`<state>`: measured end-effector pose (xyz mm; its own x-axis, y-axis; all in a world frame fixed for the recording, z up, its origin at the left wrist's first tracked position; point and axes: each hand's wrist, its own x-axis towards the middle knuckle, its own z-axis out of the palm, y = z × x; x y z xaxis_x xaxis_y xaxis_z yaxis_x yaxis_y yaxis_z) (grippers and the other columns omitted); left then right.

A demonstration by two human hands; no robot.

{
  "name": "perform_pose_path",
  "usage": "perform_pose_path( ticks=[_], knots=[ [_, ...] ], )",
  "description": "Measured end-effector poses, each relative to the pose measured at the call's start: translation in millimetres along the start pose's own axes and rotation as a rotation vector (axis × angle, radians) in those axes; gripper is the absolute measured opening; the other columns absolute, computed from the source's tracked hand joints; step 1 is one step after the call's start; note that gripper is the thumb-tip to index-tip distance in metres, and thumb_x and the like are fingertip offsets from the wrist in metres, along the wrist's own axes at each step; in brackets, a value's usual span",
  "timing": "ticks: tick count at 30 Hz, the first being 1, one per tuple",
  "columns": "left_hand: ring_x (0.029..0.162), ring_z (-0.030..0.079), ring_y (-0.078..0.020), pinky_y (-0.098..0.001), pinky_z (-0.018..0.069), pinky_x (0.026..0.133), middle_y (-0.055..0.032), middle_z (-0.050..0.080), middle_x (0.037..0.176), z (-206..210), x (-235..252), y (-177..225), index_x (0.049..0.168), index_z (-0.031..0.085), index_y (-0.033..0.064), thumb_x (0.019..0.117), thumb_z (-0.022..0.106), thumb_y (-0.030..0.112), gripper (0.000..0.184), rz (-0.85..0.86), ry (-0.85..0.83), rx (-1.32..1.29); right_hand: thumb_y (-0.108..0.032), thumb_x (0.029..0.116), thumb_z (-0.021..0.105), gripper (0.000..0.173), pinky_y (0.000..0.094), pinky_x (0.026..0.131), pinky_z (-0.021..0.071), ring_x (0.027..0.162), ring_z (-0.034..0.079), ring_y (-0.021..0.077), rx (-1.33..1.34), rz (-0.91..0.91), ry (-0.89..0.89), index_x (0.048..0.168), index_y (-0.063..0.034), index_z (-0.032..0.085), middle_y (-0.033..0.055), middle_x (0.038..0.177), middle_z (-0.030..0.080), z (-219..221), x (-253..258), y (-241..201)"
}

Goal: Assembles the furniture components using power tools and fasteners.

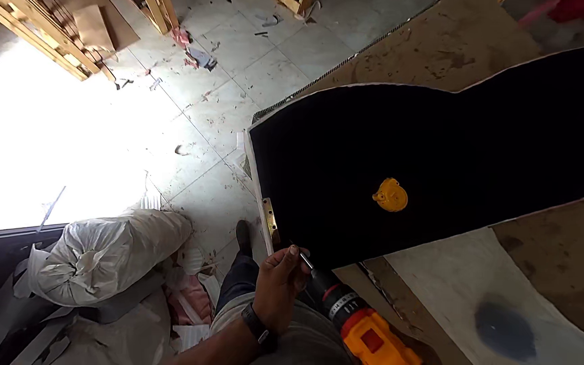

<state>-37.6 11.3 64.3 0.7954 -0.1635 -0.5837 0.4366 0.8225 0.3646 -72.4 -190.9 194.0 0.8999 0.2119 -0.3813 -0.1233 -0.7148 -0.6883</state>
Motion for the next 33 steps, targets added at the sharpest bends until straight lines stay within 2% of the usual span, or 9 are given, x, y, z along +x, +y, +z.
perform_pose_path(
  ticks=[6,19,20,22,25,27,29,31,33],
  knots=[
    [0.057,0.051,-0.0097,-0.0228,0.0454,0.052,-0.0124,0.065,0.084,-13,14,13,0.117,0.068,-0.0055,0.1096,0.047,0.018,0.033,0.001,0.124,0.1,-0.03,0.0845,0.079,0.047,0.0382,0.086,0.0592,0.088,0.073,0.0182,-0.095,0.093,-0.055,0.112,0.0076,0.069,0.0186,0.094,0.075,12,34,-8],
    [0.069,0.063,-0.0203,-0.035,0.0572,0.065,-0.0173,0.066,0.099,-23,18,49,0.154,0.036,-0.0046,0.1047,0.04,0.011,0.052,-0.147,-0.12,0.121,-0.042,0.0859,0.077,0.063,0.0489,0.098,0.0541,0.104,0.072,0.0298,-0.308,0.337,-0.295,0.128,0.0033,0.066,0.0202,0.109,0.074,-11,109,-66],
    [0.071,0.066,-0.0221,-0.0369,0.0593,0.067,-0.0183,0.068,0.1,-25,17,54,0.153,0.037,-0.0048,0.1054,0.04,0.012,0.05,-0.162,-0.157,0.176,-0.041,0.0864,0.077,0.06,0.0518,0.095,0.0543,0.103,0.072,0.0316,-0.324,0.339,-0.316,0.127,0.0025,0.067,0.0204,0.107,0.074,-12,113,-72],
    [0.069,0.069,-0.0219,-0.0376,0.0607,0.064,-0.0161,0.073,0.093,-37,14,65,0.137,0.057,-0.0061,0.1083,0.04,0.016,0.04,-0.105,-0.163,0.344,-0.039,0.0847,0.076,0.053,0.0567,0.087,0.0558,0.097,0.073,0.0338,-0.367,0.337,-0.356,0.12,-0.0006,0.07,0.019,0.101,0.075,-14,121,-80],
    [0.067,0.066,-0.0193,-0.0365,0.059,0.063,-0.009,0.069,0.079,-70,28,74,0.112,0.071,-0.0011,0.1075,0.046,0.019,0.032,0.076,0.041,0.516,-0.039,0.0849,0.074,0.054,0.063,0.087,0.0529,0.098,0.071,0.0402,-0.383,0.377,-0.397,0.121,0.0012,0.07,0.0227,0.103,0.074,-12,135,-94],
    [0.101,0.068,-0.0248,-0.043,0.0591,0.087,-0.0106,0.069,0.111,-89,46,73,0.129,0.064,0.008,0.1058,0.054,0.03,0.033,0.018,0.133,0.557,-0.04,0.0853,0.074,0.051,0.0625,0.084,0.0544,0.097,0.072,0.0373,-0.39,0.352,-0.418,0.121,-0.0038,0.071,0.0191,0.102,0.075,-13,139,-88],
    [0.135,0.055,-0.0243,-0.0499,0.0522,0.108,-0.0059,0.052,0.151,-96,59,61,0.158,0.039,0.0206,0.1049,0.055,0.043,0.06,-0.159,0.051,0.527,-0.041,0.0856,0.074,0.05,0.0618,0.084,0.0548,0.098,0.072,0.0352,-0.403,0.351,-0.441,0.121,-0.0066,0.071,0.0172,0.102,0.075,-16,141,-89],
    [0.141,0.049,-0.023,-0.0497,0.0481,0.113,-0.0049,0.044,0.159,-95,69,51,0.164,0.024,0.0248,0.1071,0.051,0.042,0.066,-0.25,-0.054,0.414,-0.04,0.0851,0.074,0.048,0.0615,0.085,0.0546,0.098,0.072,0.0341,-0.406,0.354,-0.44,0.121,-0.0077,0.072,0.0165,0.102,0.075,-16,144,-90],
    [0.137,0.054,-0.0248,-0.0483,0.0504,0.11,-0.0086,0.049,0.154,-99,76,45,0.164,0.024,0.022,0.1065,0.054,0.037,0.067,-0.27,-0.091,0.331,-0.038,0.0823,0.077,0.05,0.0601,0.081,0.0571,0.093,0.074,0.0321,-0.423,0.338,-0.439,0.122,-0.0086,0.072,0.0144,0.099,0.076,-16,142,-86]
  ],
)
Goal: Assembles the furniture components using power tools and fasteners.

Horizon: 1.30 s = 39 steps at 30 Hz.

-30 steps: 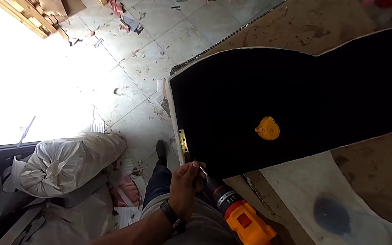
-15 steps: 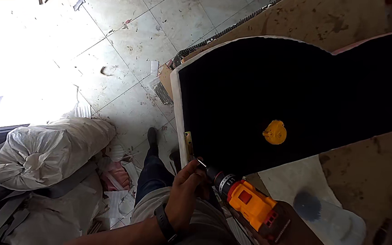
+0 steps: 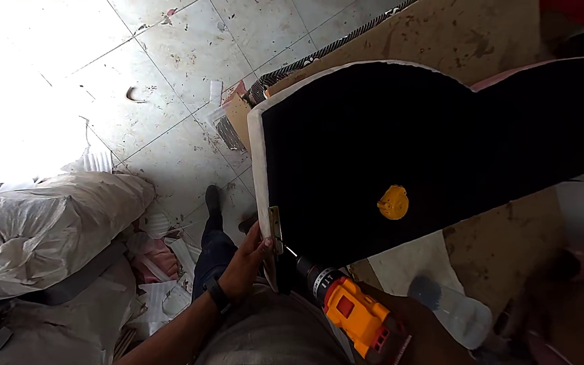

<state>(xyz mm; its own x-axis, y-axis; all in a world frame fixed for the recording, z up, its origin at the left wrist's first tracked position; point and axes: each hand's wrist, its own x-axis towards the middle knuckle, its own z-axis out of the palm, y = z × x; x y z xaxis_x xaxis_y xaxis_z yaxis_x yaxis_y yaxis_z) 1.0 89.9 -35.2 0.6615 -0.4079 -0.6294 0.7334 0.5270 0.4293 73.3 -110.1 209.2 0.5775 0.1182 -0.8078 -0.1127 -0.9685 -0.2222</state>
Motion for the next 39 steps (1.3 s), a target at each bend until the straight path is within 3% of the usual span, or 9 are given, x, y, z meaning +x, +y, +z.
perform_pose_path(
  ticks=[4,8,11,35,39],
  knots=[
    [0.125,0.062,-0.0303,-0.0486,0.0535,0.105,-0.0154,0.061,0.14,-16,13,-6,0.157,0.039,0.0151,0.1018,0.065,0.028,0.062,-0.012,-0.06,-0.092,-0.036,0.0826,0.079,0.049,0.0617,0.078,0.057,0.09,0.074,0.0351,-0.016,-0.042,0.011,0.119,-0.0042,0.071,0.017,0.096,0.075,4,-1,-5],
    [0.115,0.067,-0.0326,-0.0483,0.0549,0.101,-0.0217,0.066,0.128,-26,27,-11,0.148,0.046,0.0051,0.0945,0.075,0.023,0.063,-0.021,-0.112,-0.174,-0.033,0.0819,0.079,0.046,0.0622,0.077,0.0566,0.09,0.074,0.0353,-0.036,-0.036,-0.01,0.119,-0.0069,0.071,0.0158,0.096,0.075,1,5,-5],
    [0.111,0.068,-0.0307,-0.0465,0.0557,0.099,-0.0218,0.067,0.124,-29,30,-13,0.144,0.052,0.0038,0.0898,0.08,0.024,0.065,-0.028,-0.123,-0.201,-0.035,0.0814,0.079,0.044,0.0614,0.073,0.0566,0.087,0.074,0.0345,-0.049,-0.033,-0.013,0.117,-0.009,0.072,0.0142,0.093,0.075,0,7,-7],
    [0.108,0.069,-0.0282,-0.0446,0.0555,0.099,-0.0201,0.069,0.12,-34,34,-12,0.142,0.054,0.0064,0.0872,0.082,0.021,0.063,-0.071,-0.151,-0.199,-0.049,0.0786,0.074,0.04,0.054,0.059,0.0556,0.076,0.073,0.0252,-0.188,-0.122,0.051,0.105,-0.0189,0.071,0.004,0.081,0.072,10,26,-1],
    [0.108,0.068,-0.0285,-0.0449,0.0553,0.099,-0.02,0.068,0.121,-35,35,-13,0.142,0.055,0.0065,0.087,0.083,0.023,0.064,-0.066,-0.153,-0.193,-0.042,0.0744,0.079,0.033,0.0488,0.048,0.0511,0.064,0.068,0.0238,-0.319,-0.183,0.071,0.094,-0.0192,0.065,0.0012,0.072,0.065,12,28,-6]
  ],
)
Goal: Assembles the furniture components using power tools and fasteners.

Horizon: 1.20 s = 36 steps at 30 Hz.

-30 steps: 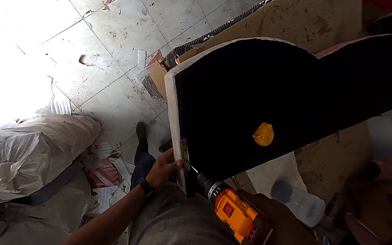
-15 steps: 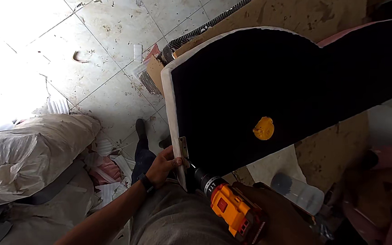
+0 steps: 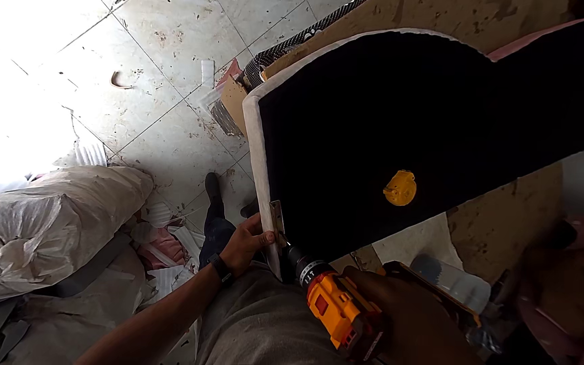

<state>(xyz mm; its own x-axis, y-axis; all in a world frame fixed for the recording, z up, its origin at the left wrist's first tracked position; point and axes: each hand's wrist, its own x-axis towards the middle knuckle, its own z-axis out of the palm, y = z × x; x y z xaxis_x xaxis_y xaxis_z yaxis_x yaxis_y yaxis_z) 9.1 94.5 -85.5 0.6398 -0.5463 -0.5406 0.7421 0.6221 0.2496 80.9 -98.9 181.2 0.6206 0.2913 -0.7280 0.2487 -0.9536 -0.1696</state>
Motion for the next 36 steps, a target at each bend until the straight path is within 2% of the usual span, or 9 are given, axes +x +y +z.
perform_pose_path(
  ticks=[11,14,17,20,22,25,27,32,36],
  knots=[
    [0.113,0.067,-0.0298,-0.0467,0.0548,0.1,-0.0174,0.068,0.127,8,-8,-1,0.145,0.054,0.0089,0.0914,0.078,0.02,0.06,0.113,0.049,0.097,-0.047,0.0712,0.076,0.04,0.0442,0.053,0.0557,0.069,0.069,0.0147,-0.191,-0.148,0.07,0.108,-0.0321,0.069,-0.0083,0.077,0.068,-7,10,17],
    [0.122,0.064,-0.0329,-0.0514,0.0535,0.104,-0.015,0.063,0.138,13,-14,8,0.152,0.048,0.0136,0.0944,0.075,0.025,0.064,0.283,0.106,0.165,-0.046,0.076,0.072,0.037,0.0448,0.055,0.0569,0.071,0.07,0.0142,-0.14,-0.185,0.13,0.111,-0.0339,0.069,-0.0086,0.079,0.069,-5,-4,28],
    [0.126,0.062,-0.0313,-0.0518,0.054,0.103,-0.0103,0.059,0.145,29,-28,22,0.153,0.048,0.0173,0.0969,0.071,0.031,0.062,0.438,0.265,0.266,-0.042,0.0703,0.077,0.046,0.0544,0.061,0.0585,0.076,0.073,0.0234,0.02,-0.162,0.195,0.114,-0.0284,0.072,-0.0009,0.085,0.073,-1,-48,44],
    [0.122,0.064,-0.0244,-0.0471,0.0573,0.099,-0.0048,0.062,0.141,61,-51,36,0.141,0.059,0.0143,0.0985,0.067,0.03,0.047,0.736,0.55,0.626,-0.039,0.0814,0.077,0.055,0.0649,0.084,0.0548,0.1,0.072,0.0361,0.313,-0.053,0.145,0.131,-0.0158,0.069,0.0138,0.108,0.075,16,-96,72],
    [0.113,0.066,-0.0234,-0.0441,0.0586,0.094,-0.0079,0.064,0.133,99,-58,43,0.132,0.064,0.0075,0.0994,0.063,0.021,0.035,0.998,0.602,0.85,-0.037,0.0831,0.077,0.053,0.0638,0.086,0.0544,0.101,0.071,0.0364,0.423,0.045,0.183,0.129,-0.0125,0.07,0.016,0.107,0.075,46,-125,90],
    [0.097,0.067,-0.0199,-0.0377,0.0606,0.084,-0.0065,0.068,0.113,193,-38,37,0.115,0.07,0.0065,0.099,0.063,0.018,0.021,1.237,0.323,0.98,-0.038,0.0802,0.079,0.05,0.0641,0.082,0.0552,0.097,0.072,0.0361,0.433,0.194,0.18,0.126,-0.0206,0.071,0.014,0.101,0.075,104,-162,123],
    [0.09,0.068,-0.016,-0.0346,0.0626,0.077,-0.0032,0.069,0.107,266,-14,6,0.113,0.072,0.0092,0.0989,0.066,0.019,0.018,1.206,0.016,1.085,-0.04,0.0838,0.076,0.049,0.0673,0.08,0.0534,0.097,0.071,0.0411,0.444,0.244,0.109,0.128,-0.022,0.069,0.017,0.101,0.074,140,-188,144],
    [0.088,0.068,-0.006,-0.0286,0.0622,0.08,0.0037,0.07,0.103,425,85,-149,0.114,0.075,0.0175,0.0999,0.066,0.026,0.019,0.74,-0.723,1.659,-0.042,0.0883,0.07,0.044,0.0674,0.077,0.0536,0.095,0.071,0.0426,0.652,0.344,0.182,0.125,-0.0196,0.069,0.0181,0.1,0.075,233,-251,191],
    [0.103,0.069,-0.0198,-0.0463,0.0576,0.092,-0.0044,0.072,0.111,500,181,-310,0.115,0.075,0.0167,0.104,0.056,0.025,0.024,0.43,-1.126,2.184,-0.036,0.0862,0.073,0.046,0.0673,0.08,0.0538,0.097,0.072,0.041,0.835,0.356,0.346,0.128,-0.0174,0.068,0.0178,0.102,0.075,291,-295,228]
  ],
)
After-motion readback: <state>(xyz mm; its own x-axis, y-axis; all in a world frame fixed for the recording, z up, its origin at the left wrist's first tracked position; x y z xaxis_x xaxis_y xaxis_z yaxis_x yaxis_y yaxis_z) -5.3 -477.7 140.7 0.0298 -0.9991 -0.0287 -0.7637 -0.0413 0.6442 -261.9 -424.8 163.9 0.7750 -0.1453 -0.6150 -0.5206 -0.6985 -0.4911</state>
